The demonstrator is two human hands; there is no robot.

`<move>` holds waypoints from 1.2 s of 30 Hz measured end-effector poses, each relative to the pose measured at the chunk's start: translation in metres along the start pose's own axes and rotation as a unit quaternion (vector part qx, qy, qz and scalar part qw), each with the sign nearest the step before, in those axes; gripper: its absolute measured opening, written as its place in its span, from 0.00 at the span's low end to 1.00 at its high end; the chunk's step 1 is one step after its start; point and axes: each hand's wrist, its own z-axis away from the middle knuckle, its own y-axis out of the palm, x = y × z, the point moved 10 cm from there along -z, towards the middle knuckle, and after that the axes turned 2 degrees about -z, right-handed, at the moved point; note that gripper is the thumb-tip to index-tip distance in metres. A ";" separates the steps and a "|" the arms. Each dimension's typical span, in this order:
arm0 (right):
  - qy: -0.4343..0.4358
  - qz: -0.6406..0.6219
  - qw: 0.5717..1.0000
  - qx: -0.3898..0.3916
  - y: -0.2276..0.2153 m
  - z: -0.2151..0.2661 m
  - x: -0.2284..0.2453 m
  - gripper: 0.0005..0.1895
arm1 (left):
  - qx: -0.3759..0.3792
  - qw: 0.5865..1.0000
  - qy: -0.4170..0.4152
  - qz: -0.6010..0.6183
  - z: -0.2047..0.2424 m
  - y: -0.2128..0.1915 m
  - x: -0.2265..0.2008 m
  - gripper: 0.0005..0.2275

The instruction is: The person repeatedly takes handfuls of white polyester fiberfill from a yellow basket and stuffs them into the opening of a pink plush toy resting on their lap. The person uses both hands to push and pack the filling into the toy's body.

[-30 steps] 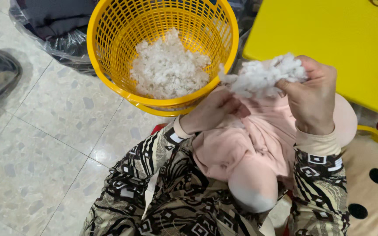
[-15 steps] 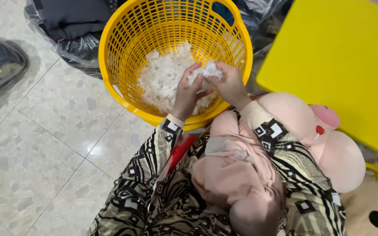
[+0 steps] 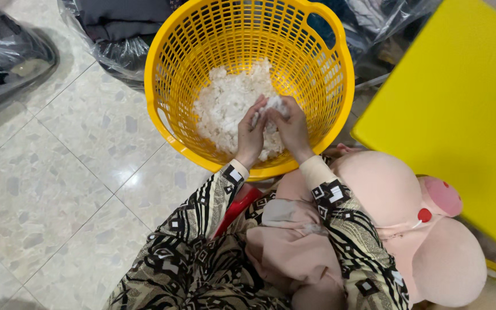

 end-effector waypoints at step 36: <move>0.072 -0.442 0.868 -0.212 -0.058 0.019 -0.028 0.18 | -0.246 0.950 0.012 -0.194 -0.011 -0.099 -0.073 0.10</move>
